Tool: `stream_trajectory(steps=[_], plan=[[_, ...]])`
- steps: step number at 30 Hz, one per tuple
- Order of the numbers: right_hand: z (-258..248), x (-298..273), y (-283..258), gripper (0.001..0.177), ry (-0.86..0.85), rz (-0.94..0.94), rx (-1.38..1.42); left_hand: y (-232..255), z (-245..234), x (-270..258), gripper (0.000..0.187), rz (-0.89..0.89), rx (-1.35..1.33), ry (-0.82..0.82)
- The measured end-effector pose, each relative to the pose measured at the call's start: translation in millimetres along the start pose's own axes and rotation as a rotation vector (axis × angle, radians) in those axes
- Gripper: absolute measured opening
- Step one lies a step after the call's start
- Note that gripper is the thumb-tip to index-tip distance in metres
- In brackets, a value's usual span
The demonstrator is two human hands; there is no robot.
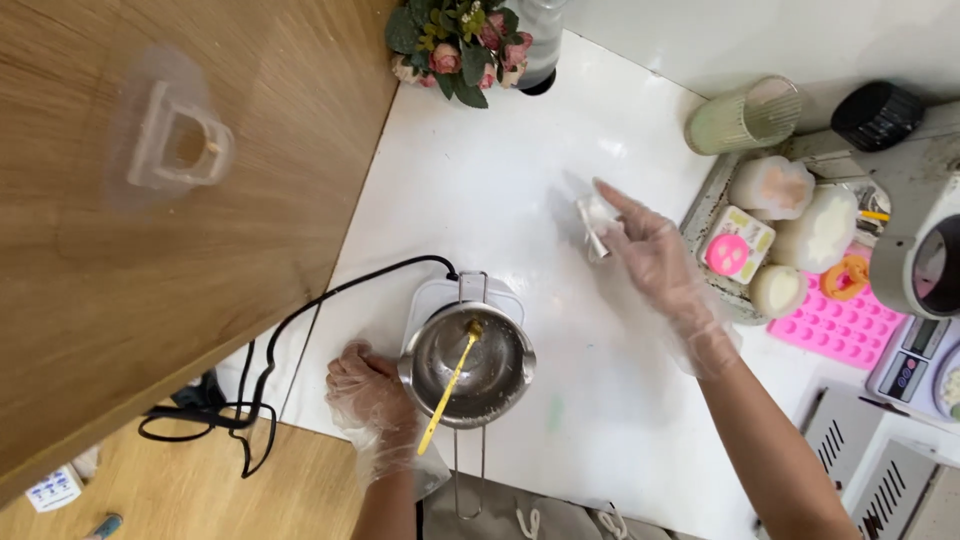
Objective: Cleaning a workshop desk and a heat gun tool using wet wipes.
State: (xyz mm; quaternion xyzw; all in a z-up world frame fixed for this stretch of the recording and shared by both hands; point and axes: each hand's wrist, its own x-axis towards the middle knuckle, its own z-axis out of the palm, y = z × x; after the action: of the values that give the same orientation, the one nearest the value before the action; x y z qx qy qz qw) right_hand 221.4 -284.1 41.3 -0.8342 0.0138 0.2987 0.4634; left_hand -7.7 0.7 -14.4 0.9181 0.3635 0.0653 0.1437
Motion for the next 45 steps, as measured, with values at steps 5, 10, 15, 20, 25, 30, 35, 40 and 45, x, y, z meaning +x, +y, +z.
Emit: stream_trajectory(steps=[5, 10, 15, 20, 25, 30, 35, 40, 45], plan=[[-6, -27, 29, 0.043, 0.130, 0.134, 0.900, -4, 0, -6, 0.020, 0.073, 0.015, 0.012], [-8, -63, -3, 0.033, 0.014, 0.138, 1.096, 15, -22, -2, 0.018, 0.049, -0.018, -0.039], [-12, -71, 17, 0.021, -0.294, -0.081, 1.358, 11, -16, -8, 0.019, 0.039, -0.024, -0.003], [-17, -47, -4, 0.027, 0.043, 0.229, 0.882, 24, -33, 3, 0.029, 0.001, -0.129, -0.100], [-31, 25, -22, 0.027, 0.180, -0.035, 0.021, 8, -18, -3, 0.022, 0.012, -0.015, -0.042], [-28, 92, -9, 0.027, -0.189, 0.011, 0.272, 9, -17, 0, 0.029, 0.011, -0.082, -0.074], [4, 136, 50, 0.021, 0.012, -0.007, 1.089, -3, -5, -2, 0.023, -0.006, -0.009, -0.062], [9, 103, 22, 0.029, 0.050, -0.142, 0.103, 12, -19, 6, 0.023, -0.020, 0.031, -0.081], [5, 49, -52, 0.035, -0.055, 0.181, 0.822, 14, -16, 4, 0.025, -0.050, 0.069, -0.145]])
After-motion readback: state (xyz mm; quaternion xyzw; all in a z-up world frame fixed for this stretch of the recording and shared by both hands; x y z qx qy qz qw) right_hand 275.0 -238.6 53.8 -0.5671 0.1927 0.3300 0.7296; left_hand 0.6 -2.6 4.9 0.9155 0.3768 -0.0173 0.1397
